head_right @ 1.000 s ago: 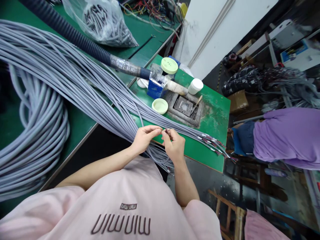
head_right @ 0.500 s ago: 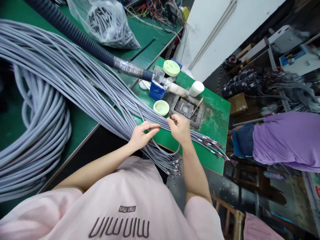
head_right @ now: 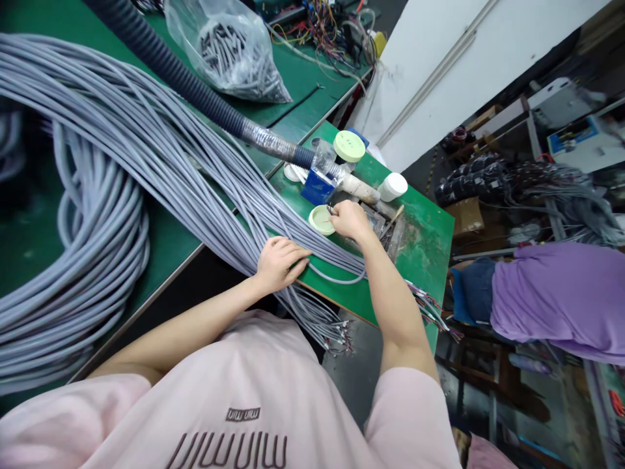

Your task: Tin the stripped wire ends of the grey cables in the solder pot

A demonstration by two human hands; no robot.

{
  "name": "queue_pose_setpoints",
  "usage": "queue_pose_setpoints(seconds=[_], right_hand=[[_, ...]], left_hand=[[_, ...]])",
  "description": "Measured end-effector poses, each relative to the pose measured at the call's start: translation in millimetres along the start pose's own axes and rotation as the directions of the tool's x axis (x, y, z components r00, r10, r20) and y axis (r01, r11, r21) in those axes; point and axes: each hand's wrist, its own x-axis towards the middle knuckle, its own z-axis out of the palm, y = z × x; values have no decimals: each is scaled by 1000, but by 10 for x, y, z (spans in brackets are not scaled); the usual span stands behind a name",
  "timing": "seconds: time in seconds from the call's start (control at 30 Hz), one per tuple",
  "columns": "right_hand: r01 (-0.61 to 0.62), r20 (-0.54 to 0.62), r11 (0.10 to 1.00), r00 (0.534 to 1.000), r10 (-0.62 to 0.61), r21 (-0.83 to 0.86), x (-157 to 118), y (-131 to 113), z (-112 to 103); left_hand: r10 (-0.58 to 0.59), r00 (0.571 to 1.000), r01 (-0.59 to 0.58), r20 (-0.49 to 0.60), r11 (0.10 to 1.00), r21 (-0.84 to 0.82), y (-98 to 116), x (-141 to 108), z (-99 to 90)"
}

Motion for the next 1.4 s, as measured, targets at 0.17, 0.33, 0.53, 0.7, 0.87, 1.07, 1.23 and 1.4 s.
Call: queue_pose_setpoints(seconds=[0.17,0.33,0.53,0.7,0.87,1.07,1.23,1.4], right_hand=[[36,-70,997,997,-31,64,-119,-76,-72],[118,-225,943,973,-48,311,-564,-230,-167],[128,-262,875,965,-2,466,-901,-361,-129],[134,-276,852,961,13,507,-959,-394,-103],[171,-342,843,939,17,510,-989,-412,-54],[194,-372,863,928,-8,466,-967,-395,-7],[206,-367,873,930,-33,443,-932,-392,-39],[155,-350,908,937,-10,390,-737,-229,-92]], left_hand=[[-86,996,82,-26,989,-126,9,7,-17],[-510,859,369,-45,677,-636,131,198,-64],[-668,690,420,280,54,-906,328,502,-72],[-678,674,359,292,-45,-932,401,531,-20],[-695,654,335,298,-87,-938,414,507,15],[-696,638,334,331,-138,-933,429,490,45],[-701,630,353,334,-125,-927,423,484,73],[-577,798,440,174,360,-823,348,327,24]])
